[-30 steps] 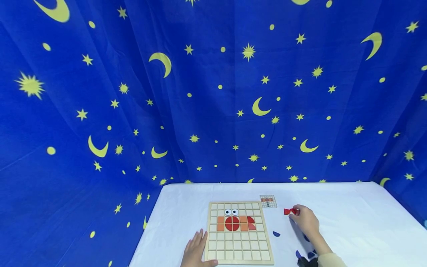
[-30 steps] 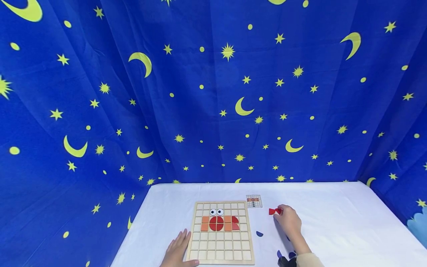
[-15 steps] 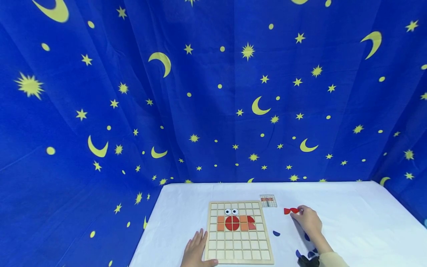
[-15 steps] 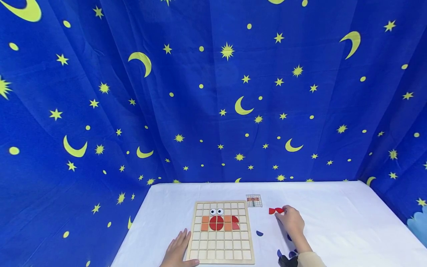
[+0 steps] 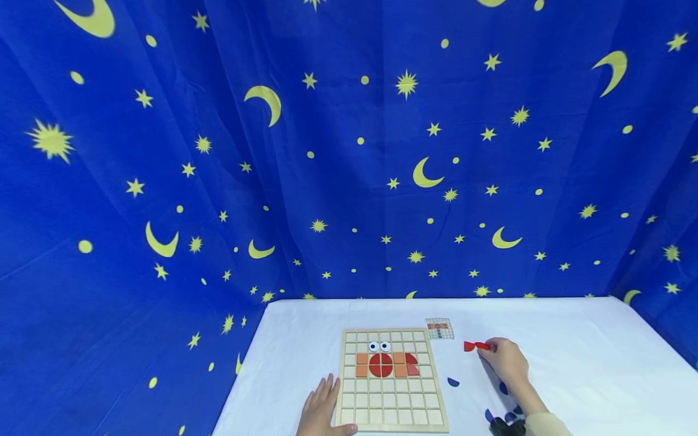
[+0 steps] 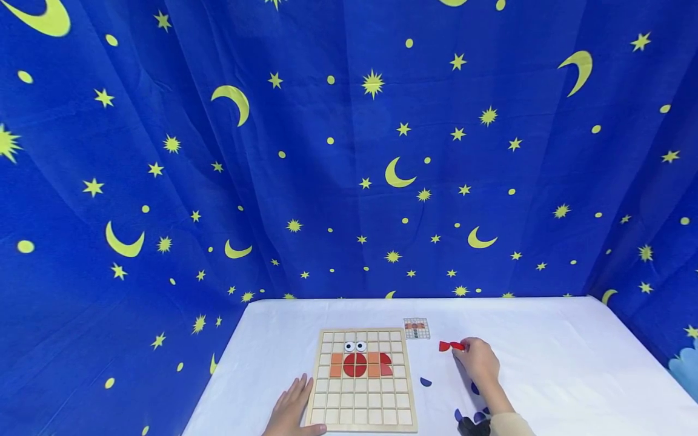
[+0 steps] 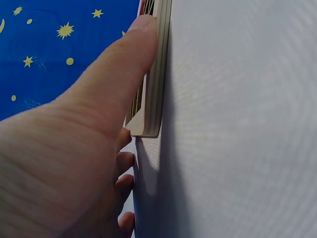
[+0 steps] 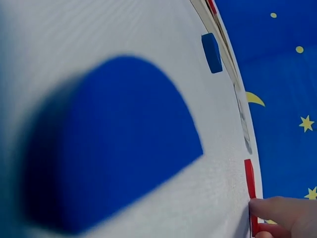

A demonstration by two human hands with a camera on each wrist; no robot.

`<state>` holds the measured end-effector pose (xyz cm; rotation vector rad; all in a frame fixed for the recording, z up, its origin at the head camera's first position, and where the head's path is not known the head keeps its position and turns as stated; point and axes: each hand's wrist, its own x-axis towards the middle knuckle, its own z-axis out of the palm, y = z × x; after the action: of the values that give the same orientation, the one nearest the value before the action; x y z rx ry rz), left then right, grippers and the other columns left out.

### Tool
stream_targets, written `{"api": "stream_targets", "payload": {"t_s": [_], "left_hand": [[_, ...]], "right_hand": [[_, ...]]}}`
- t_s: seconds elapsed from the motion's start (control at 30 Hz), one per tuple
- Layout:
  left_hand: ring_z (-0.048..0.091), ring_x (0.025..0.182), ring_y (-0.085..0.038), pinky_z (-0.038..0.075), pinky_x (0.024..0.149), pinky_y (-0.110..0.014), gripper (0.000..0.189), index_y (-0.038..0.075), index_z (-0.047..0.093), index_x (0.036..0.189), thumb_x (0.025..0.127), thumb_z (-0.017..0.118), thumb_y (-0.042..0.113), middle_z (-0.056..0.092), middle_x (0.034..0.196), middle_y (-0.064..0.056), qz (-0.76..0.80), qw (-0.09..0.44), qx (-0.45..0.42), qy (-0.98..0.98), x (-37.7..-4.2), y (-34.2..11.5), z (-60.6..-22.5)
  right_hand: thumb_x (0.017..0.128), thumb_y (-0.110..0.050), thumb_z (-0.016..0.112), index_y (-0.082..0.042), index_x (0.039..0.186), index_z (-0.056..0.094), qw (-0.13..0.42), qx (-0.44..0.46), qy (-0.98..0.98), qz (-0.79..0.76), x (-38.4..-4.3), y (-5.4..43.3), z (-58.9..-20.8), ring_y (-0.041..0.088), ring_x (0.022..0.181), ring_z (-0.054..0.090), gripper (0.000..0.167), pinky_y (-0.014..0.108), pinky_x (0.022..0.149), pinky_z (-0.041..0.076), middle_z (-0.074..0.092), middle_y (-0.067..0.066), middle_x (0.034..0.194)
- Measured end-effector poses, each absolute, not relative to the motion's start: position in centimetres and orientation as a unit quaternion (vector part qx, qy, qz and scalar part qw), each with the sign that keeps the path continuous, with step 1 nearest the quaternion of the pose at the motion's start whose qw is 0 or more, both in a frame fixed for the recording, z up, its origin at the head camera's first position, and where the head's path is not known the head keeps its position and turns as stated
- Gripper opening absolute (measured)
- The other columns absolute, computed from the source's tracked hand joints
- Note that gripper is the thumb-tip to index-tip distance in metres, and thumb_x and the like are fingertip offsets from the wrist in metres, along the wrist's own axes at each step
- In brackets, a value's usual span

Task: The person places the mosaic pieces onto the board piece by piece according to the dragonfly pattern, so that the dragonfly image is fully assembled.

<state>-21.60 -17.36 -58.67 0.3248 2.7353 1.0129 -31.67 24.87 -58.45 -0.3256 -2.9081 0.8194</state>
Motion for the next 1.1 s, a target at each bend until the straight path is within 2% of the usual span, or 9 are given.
{"api": "stream_targets", "payload": {"t_s": [0.33,0.6,0.83,1.1], "left_hand": [[0.018,0.139,-0.055,0.012,0.110,-0.070,0.103,-0.007,0.030,0.145,0.072,0.077,0.049,0.025,0.152,-0.031,0.342,0.105,0.109,0.927,-21.6,-17.3,-58.8],[0.018,0.139,-0.055,0.012,0.110,-0.071,0.103,-0.007,0.030,0.144,0.071,0.077,0.049,0.025,0.152,-0.032,0.342,0.099,0.113,0.928,-21.7,-17.4,-59.1],[0.021,0.138,-0.055,0.015,0.109,-0.070,0.104,-0.008,0.032,0.144,0.070,0.077,0.051,0.027,0.151,-0.032,0.333,0.088,0.118,0.931,-21.7,-17.5,-59.2],[0.020,0.139,-0.054,0.014,0.110,-0.070,0.104,-0.007,0.031,0.144,0.070,0.077,0.050,0.026,0.152,-0.030,0.337,0.090,0.115,0.930,-21.6,-17.5,-59.0]], "right_hand": [[0.078,-0.020,0.073,0.008,0.100,0.068,0.072,-0.061,-0.955,0.281,-30.8,23.6,-56.6,0.015,0.057,0.047,0.036,0.025,0.048,0.035,0.060,0.004,0.066],[0.075,-0.017,0.077,0.002,0.097,0.071,0.085,0.037,-0.952,0.291,-30.4,19.0,-55.1,0.011,0.060,0.046,0.029,0.023,0.051,0.034,0.059,-0.001,0.068],[0.075,-0.020,0.079,-0.007,0.094,0.073,0.083,0.058,-0.950,0.296,-30.6,15.3,-55.1,0.008,0.058,0.042,0.023,0.020,0.049,0.031,0.057,-0.005,0.068],[0.074,-0.022,0.080,-0.009,0.092,0.074,0.070,0.086,-0.946,0.304,-30.7,12.4,-55.5,0.005,0.055,0.040,0.023,0.019,0.047,0.030,0.055,-0.008,0.067]]}}
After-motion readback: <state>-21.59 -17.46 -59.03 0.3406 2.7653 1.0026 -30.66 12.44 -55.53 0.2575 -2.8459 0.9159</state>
